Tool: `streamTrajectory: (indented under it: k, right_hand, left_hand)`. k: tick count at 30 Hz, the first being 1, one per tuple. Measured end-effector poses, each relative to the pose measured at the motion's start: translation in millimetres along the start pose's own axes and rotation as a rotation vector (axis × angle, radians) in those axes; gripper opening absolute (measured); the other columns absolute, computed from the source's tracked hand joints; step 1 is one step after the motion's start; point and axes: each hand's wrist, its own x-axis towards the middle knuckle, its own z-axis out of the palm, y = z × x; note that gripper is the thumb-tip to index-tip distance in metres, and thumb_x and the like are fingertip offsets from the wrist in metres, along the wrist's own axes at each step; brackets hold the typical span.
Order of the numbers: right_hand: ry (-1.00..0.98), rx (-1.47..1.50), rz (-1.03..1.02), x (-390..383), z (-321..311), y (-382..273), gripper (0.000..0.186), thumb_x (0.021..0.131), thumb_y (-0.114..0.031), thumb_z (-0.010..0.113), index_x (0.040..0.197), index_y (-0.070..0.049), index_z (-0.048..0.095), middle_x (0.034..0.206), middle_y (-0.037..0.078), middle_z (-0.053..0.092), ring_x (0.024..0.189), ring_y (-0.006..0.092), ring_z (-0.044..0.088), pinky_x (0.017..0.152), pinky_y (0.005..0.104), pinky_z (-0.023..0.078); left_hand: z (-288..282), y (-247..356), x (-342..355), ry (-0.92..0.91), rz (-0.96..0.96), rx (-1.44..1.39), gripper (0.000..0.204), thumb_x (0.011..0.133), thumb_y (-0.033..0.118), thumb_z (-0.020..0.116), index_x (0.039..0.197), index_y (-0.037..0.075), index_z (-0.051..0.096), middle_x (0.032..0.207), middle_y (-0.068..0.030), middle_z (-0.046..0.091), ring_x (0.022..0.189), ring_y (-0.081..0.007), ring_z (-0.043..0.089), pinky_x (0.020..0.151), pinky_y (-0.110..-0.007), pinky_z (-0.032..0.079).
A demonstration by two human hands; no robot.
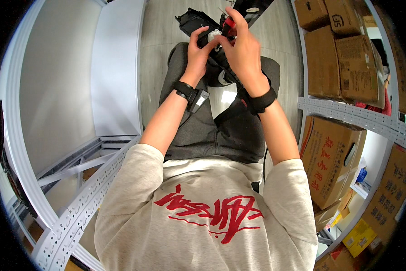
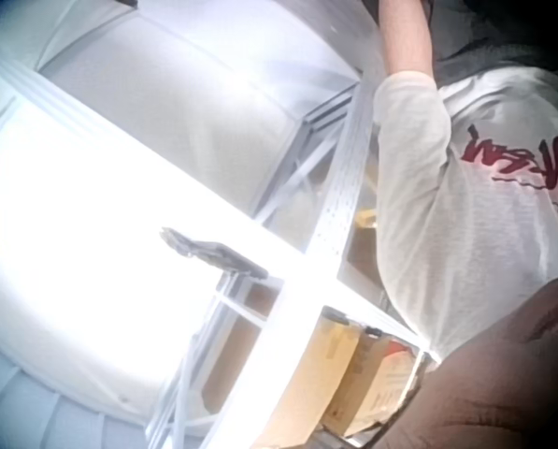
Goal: The person sits on the floor and uses a screwdriver to attach a small white circular component to a black plastic housing. They manipulate wires and tighten screws to secure the part.
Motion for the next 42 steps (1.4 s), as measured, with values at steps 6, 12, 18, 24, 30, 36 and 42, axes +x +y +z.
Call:
streamTrajectory:
  k: [6,12,18,24,30,36,42]
  right_hand:
    - [-0.104,0.222,0.046,1.8,-6.6,-0.3,0.073,0.086,0.000,0.075,0.147,-0.021,0.042,0.105,0.014,0.071,0.093,0.0295,0.074,0.073,0.0360,0.059]
    - [-0.036,-0.008,-0.033,-1.0,0.0,6.0,0.073,0.086,0.000,0.074,0.147,-0.020,0.042,0.106,0.014,0.071,0.095,0.0301,0.074,0.074,0.0368,0.060]
    - [-0.075,0.121,-0.035,-0.6,-2.4,6.8,0.076,0.086,0.001,0.073,0.150,-0.021,0.037,0.103,0.013,0.071,0.096,0.0305,0.074,0.074,0.0376,0.060]
    - [-0.151,0.117,0.062,2.1,-5.1,6.4,0.076,0.087,0.003,0.070,0.150,-0.022,0.037,0.103,0.013,0.071,0.098,0.0302,0.073,0.077,0.0376,0.060]
    - [-0.119,0.138,-0.017,2.2,-7.9,3.0,0.074,0.088,0.003,0.070,0.150,-0.021,0.037,0.105,0.011,0.072,0.092,0.0270,0.074,0.076,0.0351,0.060]
    - [0.014,0.193,-0.100,8.7,-22.6,-1.3,0.076,0.090,0.002,0.070,0.152,-0.014,0.030,0.104,0.009,0.073,0.085,0.0191,0.074,0.069,0.0289,0.059]
    - [-0.024,0.055,0.062,22.3,-67.5,-7.9,0.083,0.091,-0.004,0.072,0.157,-0.010,0.022,0.098,0.010,0.073,0.079,0.0139,0.072,0.068,0.0244,0.055]
  left_hand:
    - [1.9,4.6,-2.5,0.005,-0.003,0.002,0.048,0.083,0.005,0.078,0.126,0.007,0.057,0.118,-0.0041,0.058,0.107,-0.0144,0.057,0.092,-0.029,0.048]
    - [-0.8,-4.1,1.1,-0.020,0.032,0.036,0.047,0.091,0.004,0.073,0.133,0.011,0.054,0.119,-0.0055,0.061,0.101,-0.0127,0.063,0.082,-0.027,0.052]
    - [1.7,1.0,-1.2,-0.009,0.042,0.038,0.048,0.088,0.005,0.075,0.131,0.009,0.055,0.120,-0.0058,0.060,0.104,-0.0138,0.061,0.086,-0.028,0.051]
    - [-0.2,-1.7,0.1,-0.009,-0.004,-0.026,0.051,0.083,0.008,0.080,0.128,0.009,0.057,0.122,-0.0062,0.057,0.113,-0.0164,0.056,0.095,-0.031,0.047]
    - [1.5,1.5,-1.2,-0.011,0.021,0.008,0.050,0.085,0.006,0.077,0.130,0.010,0.056,0.123,-0.0059,0.057,0.109,-0.0156,0.058,0.092,-0.029,0.049]
    - [-1.4,-6.0,4.3,-0.032,0.053,0.026,0.065,0.088,0.000,0.073,0.144,0.014,0.045,0.133,-0.0087,0.053,0.113,-0.0175,0.059,0.092,-0.031,0.052]
    - [4.3,8.6,-0.9,-0.062,0.088,-0.035,0.109,0.089,-0.002,0.071,0.162,0.022,-0.006,0.160,-0.0150,0.025,0.133,-0.0231,0.045,0.108,-0.035,0.042]
